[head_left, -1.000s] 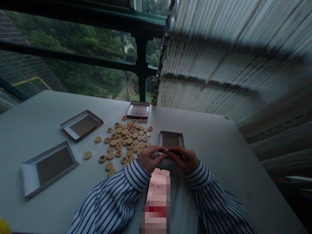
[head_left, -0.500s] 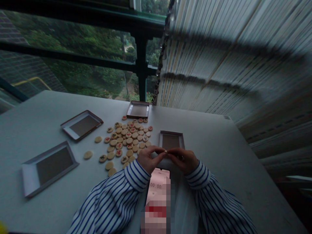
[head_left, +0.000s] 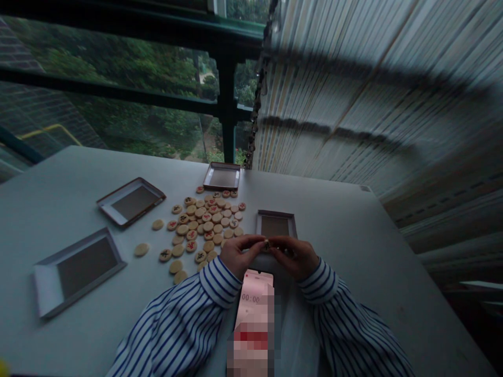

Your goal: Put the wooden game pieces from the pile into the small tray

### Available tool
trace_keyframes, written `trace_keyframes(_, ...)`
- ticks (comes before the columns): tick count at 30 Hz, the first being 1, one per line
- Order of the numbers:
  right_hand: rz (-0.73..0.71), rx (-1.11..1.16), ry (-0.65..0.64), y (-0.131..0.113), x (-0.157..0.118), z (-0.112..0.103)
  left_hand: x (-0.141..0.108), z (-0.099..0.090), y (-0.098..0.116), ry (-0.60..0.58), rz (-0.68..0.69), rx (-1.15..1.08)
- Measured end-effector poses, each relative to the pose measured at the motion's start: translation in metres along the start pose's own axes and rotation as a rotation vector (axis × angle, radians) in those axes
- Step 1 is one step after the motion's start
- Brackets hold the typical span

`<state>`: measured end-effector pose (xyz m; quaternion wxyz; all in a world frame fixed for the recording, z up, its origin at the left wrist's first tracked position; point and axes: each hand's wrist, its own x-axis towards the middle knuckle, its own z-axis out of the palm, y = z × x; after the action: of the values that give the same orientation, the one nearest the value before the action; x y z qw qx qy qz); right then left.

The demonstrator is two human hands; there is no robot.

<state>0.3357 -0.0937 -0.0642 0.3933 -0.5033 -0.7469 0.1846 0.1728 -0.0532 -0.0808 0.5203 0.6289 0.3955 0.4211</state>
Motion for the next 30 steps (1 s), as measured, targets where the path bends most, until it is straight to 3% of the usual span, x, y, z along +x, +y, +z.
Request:
trace_keyframes(19, -0.142, -0.125, 0.017, 0.001, 0.002, -0.002, 0.001, 0.003, -0.004, -0.011, -0.075, -0.13)
trace_keyframes(26, -0.164, -0.161, 0.019, 0.0, 0.003, -0.007, 0.001, 0.001, -0.003, -0.005, 0.01, 0.006)
trace_keyframes(30, -0.16, -0.18, 0.021, 0.002, 0.004, -0.009, 0.001, -0.005, 0.0, 0.054, 0.16, 0.212)
